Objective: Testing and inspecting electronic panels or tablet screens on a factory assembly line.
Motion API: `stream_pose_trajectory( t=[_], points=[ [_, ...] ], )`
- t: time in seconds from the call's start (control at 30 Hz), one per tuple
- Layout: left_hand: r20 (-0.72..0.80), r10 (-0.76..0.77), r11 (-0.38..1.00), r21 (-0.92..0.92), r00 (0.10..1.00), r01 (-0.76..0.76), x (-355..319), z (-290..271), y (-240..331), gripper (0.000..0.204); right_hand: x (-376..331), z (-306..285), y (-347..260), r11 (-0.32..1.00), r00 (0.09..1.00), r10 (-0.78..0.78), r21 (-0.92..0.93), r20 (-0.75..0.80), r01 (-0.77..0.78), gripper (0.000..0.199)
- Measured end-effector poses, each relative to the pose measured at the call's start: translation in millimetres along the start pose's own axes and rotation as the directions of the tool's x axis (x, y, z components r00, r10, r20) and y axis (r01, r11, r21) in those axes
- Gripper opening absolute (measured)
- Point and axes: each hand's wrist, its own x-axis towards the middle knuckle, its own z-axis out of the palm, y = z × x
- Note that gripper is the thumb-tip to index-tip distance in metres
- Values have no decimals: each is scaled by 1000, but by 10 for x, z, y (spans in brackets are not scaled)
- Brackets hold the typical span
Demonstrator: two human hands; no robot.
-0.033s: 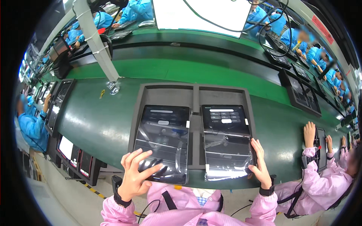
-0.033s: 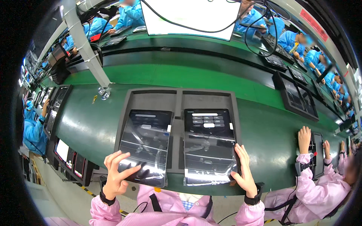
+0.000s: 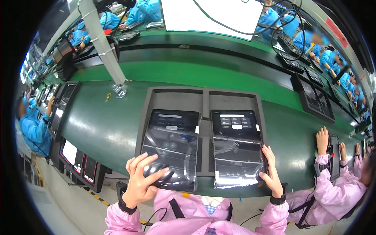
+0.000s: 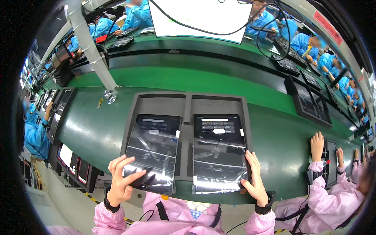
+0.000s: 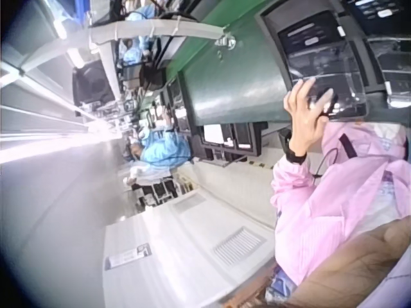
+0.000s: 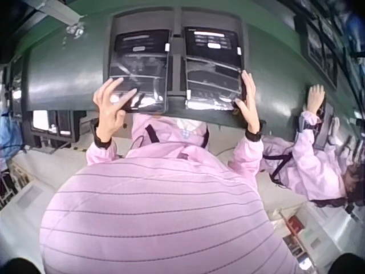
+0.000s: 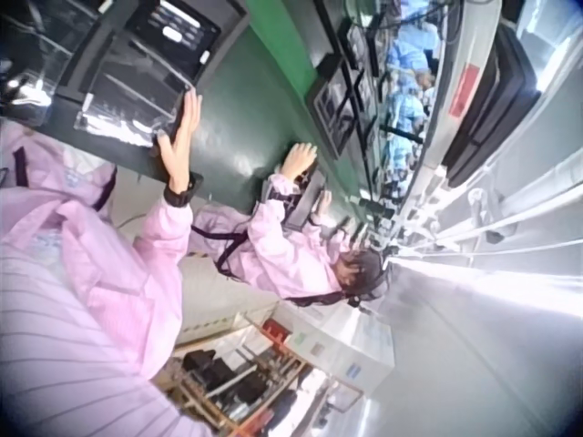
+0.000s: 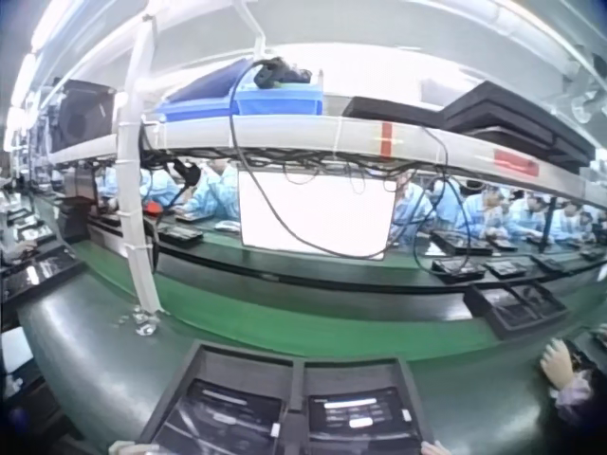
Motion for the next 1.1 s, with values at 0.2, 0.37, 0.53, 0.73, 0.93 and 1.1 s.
stream_pose_trajectory(
  t=[0.2,0.37,0.53,0.73,0.93,1.1],
  points=[
    [67,-135,991,10,989,134,229,-87,-172,43,57,18,-87,981,992,13,192,-129,12,71],
    [152,-136,990,45,979,131,437,34,-266,46,230,33,-322,990,987,-132,44,-92,136,57],
    [201,-155,987,75,967,143,469,28,-260,47,442,17,-498,947,976,-210,-235,60,218,40],
    [158,-177,984,60,972,169,432,-46,-219,51,590,78,-535,945,969,-206,-229,135,233,33],
    [243,-88,996,37,966,81,558,19,-199,39,638,158,-475,914,961,-215,-311,173,261,26],
    [329,11,1000,3,944,-13,654,95,-150,36,539,65,-447,931,974,-221,-288,50,226,25]
  ],
)
